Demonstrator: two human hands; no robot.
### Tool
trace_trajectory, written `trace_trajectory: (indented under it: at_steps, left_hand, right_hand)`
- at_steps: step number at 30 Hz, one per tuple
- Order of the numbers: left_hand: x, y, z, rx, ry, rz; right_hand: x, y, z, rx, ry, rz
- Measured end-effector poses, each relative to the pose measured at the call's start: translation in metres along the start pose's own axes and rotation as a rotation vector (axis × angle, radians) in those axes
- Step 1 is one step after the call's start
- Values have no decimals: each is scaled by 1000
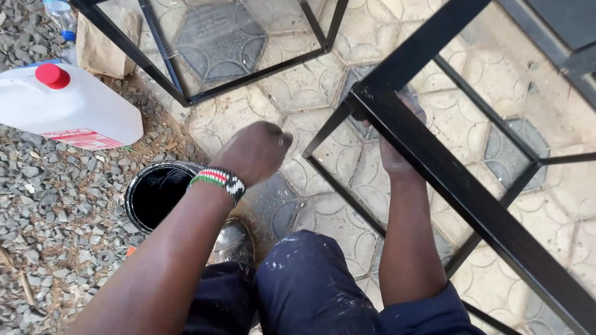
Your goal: Painting a black metal frame using a sponge dipped in black paint.
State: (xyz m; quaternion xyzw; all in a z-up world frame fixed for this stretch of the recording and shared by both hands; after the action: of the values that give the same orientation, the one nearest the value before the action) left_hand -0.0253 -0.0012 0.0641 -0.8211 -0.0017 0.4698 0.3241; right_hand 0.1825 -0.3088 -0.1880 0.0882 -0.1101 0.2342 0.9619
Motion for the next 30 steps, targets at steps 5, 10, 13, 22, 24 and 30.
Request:
trace_trajectory:
  at_steps: [5, 10, 13, 22, 24, 30]
  left_hand:
    - [7, 50, 21, 12, 36, 93]
    - [36, 74, 33, 44, 59, 152]
    - [48, 84, 38, 31, 50, 151]
    - [43, 110, 52, -51, -33, 194]
    - [35, 113, 52, -85, -62, 225]
    - [32, 113, 70, -250, -108, 213]
  right_hand:
    - [-31, 28, -57, 160, -167, -4]
    - [-53, 97, -7, 114, -143, -86]
    - [-69, 89, -75, 24, 1, 2]
    - [-52, 78, -141, -667, 631, 331]
    - [-50, 75, -118, -898, 725, 525]
    - [-137, 83, -227, 22, 891, -392]
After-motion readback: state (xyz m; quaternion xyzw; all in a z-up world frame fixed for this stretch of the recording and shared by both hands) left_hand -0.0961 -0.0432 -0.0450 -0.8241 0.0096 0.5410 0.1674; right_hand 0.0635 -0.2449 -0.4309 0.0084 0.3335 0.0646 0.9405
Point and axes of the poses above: each hand's wrist, its own x-axis towards the middle knuckle, its own y-axis out of the palm, z = x × y, the point moved 4 cm from there along x, towards the middle knuckle, and after that the axes turned 13 degrees about -y, right-handed, at the moved point
